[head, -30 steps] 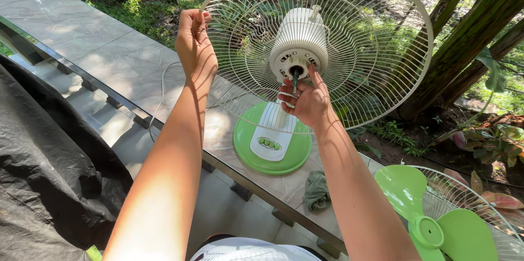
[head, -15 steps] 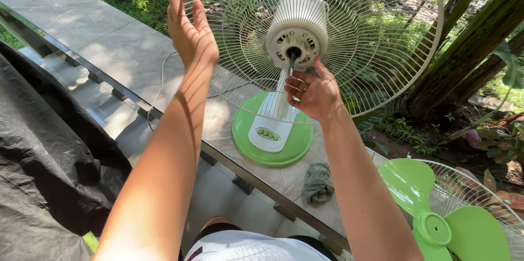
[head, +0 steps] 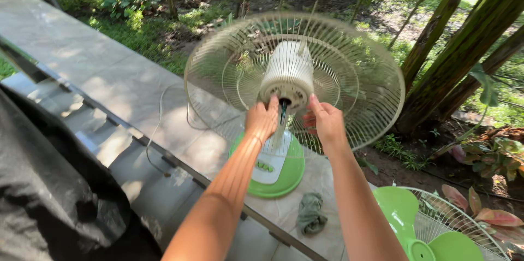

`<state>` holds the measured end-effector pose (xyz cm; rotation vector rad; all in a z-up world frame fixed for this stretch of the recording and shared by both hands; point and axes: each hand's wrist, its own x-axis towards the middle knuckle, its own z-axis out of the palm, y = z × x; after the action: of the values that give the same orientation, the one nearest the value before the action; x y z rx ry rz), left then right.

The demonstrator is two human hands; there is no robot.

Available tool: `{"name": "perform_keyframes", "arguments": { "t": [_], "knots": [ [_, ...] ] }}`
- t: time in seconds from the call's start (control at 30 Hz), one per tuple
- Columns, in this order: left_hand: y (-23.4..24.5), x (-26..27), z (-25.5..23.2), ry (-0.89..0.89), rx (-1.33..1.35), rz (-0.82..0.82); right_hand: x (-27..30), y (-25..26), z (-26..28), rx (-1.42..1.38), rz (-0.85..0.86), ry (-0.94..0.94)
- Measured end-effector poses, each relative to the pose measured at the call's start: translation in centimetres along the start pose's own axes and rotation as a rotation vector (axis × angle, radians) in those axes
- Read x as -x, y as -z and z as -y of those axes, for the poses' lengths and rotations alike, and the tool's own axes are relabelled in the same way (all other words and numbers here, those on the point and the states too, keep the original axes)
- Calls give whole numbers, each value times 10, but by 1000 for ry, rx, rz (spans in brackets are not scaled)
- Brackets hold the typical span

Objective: The person disassembles a green table fan on a tiled balcony. They remove the front grille, unscrew the central hub nut, detach the fan blades, and then use a screwdriver to loosen and remove the rear grille screws.

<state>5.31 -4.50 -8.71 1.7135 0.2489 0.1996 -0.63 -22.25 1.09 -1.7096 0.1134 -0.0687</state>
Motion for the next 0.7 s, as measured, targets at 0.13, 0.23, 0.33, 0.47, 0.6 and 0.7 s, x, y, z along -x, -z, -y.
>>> {"name": "perform_keyframes", "arguments": {
  "t": [0.13, 0.23, 0.33, 0.47, 0.6, 0.7],
  "knots": [
    [-23, -16, 11, -101, -100, -50, 22, 7, 39, 314, -262, 485],
    [-25, 1, -5, 72, -235, -20, 30, -3, 55, 457, -272, 551],
    [-21, 15, -33, 170, -258, -1, 33, -18, 60, 614, -242, 487],
    [-19, 21, -43, 69, -254, -6, 33, -23, 55, 800, -370, 613],
    [-20, 12, -29, -26, -293, 54, 22, -23, 45, 891, -367, 844],
    [-21, 1, -24, -19, -271, 77, 11, -24, 34, 999, -368, 862]
  ]
}}
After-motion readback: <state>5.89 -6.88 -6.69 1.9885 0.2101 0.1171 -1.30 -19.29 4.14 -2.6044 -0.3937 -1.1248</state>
